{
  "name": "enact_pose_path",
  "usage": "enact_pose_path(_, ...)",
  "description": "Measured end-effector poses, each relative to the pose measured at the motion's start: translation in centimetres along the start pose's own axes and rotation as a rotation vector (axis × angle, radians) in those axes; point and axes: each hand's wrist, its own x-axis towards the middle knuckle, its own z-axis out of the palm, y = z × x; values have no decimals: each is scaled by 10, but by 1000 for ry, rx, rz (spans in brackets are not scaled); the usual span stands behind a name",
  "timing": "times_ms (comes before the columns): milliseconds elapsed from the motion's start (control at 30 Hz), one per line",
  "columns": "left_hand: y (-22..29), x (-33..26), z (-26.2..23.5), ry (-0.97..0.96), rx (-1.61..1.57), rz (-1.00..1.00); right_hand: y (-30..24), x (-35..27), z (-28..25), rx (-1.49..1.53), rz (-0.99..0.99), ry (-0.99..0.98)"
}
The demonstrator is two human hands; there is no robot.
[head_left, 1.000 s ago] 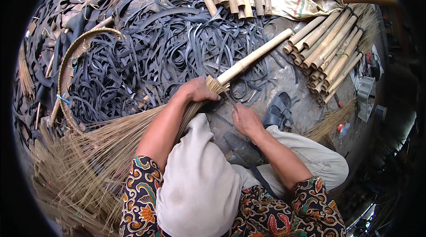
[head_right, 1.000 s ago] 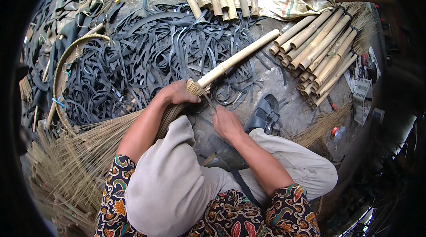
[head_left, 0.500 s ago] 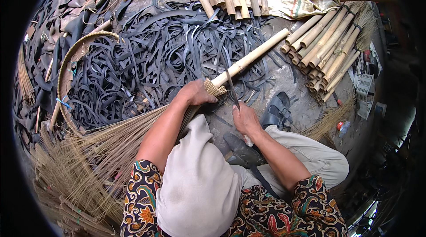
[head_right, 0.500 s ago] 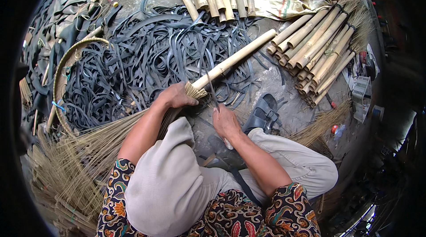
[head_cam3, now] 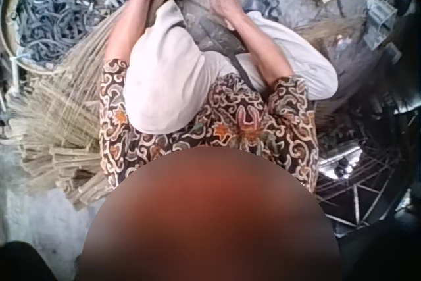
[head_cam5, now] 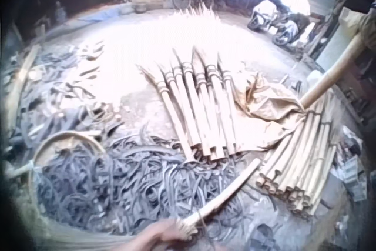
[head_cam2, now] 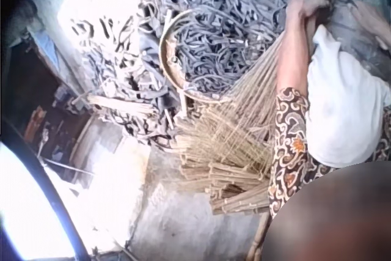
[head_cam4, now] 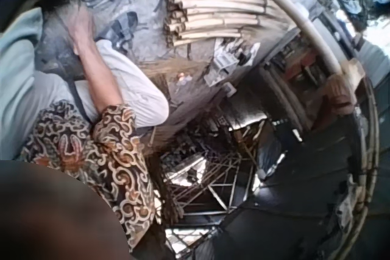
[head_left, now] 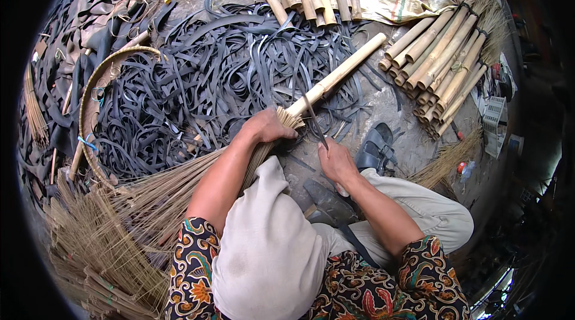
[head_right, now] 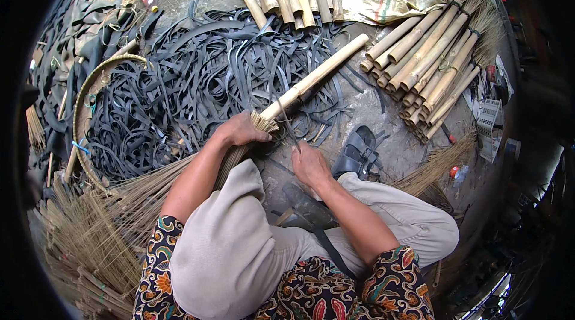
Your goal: The person gathers bundles of dried straw, aligns them, and wraps the base with black rubber strips to form a broom head. They then insert a bamboo handle into the wrapped base and continue wrapping to secure it. Finished brooms are placed aside.
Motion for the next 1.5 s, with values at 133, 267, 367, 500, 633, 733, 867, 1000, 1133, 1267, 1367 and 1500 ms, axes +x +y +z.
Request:
enact_pose_path(133, 23, -21, 6, 107, 276, -228, -2, 3, 5, -21, -17, -49)
enact_pose_path(267, 28, -28, 7, 140, 359, -287, 0, 10, 6, 143, 80, 102)
enact_pose_path(367, 10, -14, 3, -14, 237, -196, 2, 9, 4, -30, -68, -75)
enact_pose_path(500, -6, 3, -2, 13, 131, -64, 0, 5, 5, 28, -31, 20)
enact_pose_path(633, 9, -12, 1, 33, 191, -169, -3, 9, 11, 50, -30, -8)
enact_pose_path(733, 27, -32, 8, 217, 434, -254, -3, 17, 10, 29, -32, -14)
enact_pose_path(867, 22, -21, -4, 87, 330, -228, 1, 19, 5, 38, 33, -31)
enact_pose_path(1000, -4, -3, -8, -42, 137, -93, 3, 10, 2, -45, -68, -14)
enact_pose_path(1133, -8, -9, -3, 38, 94, -59, 5, 10, 5, -28, -53, -30)
enact_pose_path(1267, 13, -27, 4, 254, 360, -187, 7, 20, 10, -68, -122, 49)
enact_pose_path(1367, 16, -24, -1, 153, 366, -236, 10, 24, 11, 129, -8, 128)
enact_pose_path(1500, -4, -8, -11, -103, 180, -158, 15, 20, 5, -40, -126, -14)
